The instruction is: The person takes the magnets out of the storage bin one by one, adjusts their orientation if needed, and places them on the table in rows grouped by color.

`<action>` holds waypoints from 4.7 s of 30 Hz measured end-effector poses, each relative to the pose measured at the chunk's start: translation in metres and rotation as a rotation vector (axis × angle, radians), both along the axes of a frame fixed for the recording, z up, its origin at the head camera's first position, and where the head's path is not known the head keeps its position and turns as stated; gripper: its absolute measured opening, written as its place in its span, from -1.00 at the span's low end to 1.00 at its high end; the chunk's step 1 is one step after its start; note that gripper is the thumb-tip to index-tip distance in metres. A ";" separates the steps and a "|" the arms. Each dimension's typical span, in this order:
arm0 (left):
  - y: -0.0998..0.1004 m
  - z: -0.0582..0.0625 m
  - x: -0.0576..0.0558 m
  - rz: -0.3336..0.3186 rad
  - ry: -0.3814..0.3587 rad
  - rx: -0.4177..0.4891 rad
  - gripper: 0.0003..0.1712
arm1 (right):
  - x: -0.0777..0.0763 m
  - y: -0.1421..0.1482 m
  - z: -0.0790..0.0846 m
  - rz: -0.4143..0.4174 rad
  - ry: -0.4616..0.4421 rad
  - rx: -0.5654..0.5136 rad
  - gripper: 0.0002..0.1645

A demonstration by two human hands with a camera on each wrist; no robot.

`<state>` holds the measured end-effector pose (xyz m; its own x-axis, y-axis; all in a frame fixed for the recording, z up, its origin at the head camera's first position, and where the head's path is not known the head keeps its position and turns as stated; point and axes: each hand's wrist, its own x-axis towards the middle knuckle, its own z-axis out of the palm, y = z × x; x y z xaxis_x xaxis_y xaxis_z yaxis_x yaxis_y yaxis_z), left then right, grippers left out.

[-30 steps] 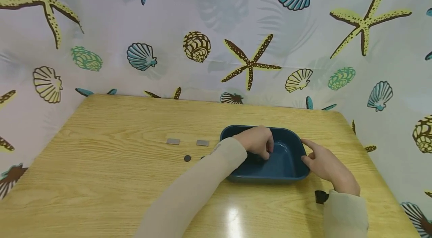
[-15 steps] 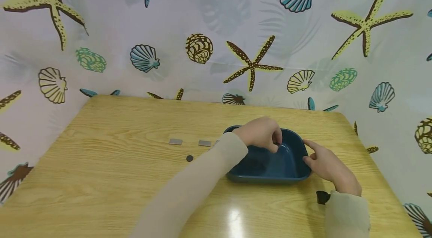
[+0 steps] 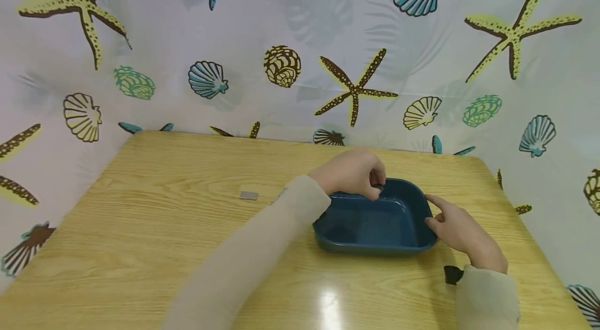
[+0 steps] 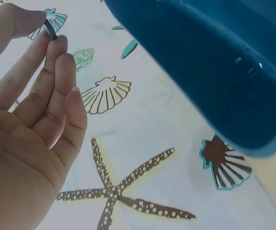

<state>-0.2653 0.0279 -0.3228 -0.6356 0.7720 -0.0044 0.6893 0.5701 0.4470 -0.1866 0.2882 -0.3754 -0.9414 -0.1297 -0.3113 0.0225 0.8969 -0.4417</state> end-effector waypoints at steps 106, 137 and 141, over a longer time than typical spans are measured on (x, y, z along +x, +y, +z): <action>-0.245 -0.081 0.049 0.526 -0.070 -0.046 -0.92 | 0.001 0.006 0.001 0.021 -0.041 -0.014 -0.18; -0.232 -0.088 0.052 0.495 -0.040 -0.095 -0.86 | -0.001 0.003 0.001 0.021 -0.049 0.003 -0.18; -0.234 -0.086 0.053 0.520 -0.065 -0.088 -0.84 | 0.000 0.003 0.002 0.019 -0.053 -0.002 -0.18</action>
<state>-0.2124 -0.2062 -0.4087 -0.9304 0.3503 -0.1077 0.2782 0.8665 0.4144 -0.1870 0.2907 -0.3738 -0.9210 -0.1483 -0.3603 0.0286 0.8966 -0.4419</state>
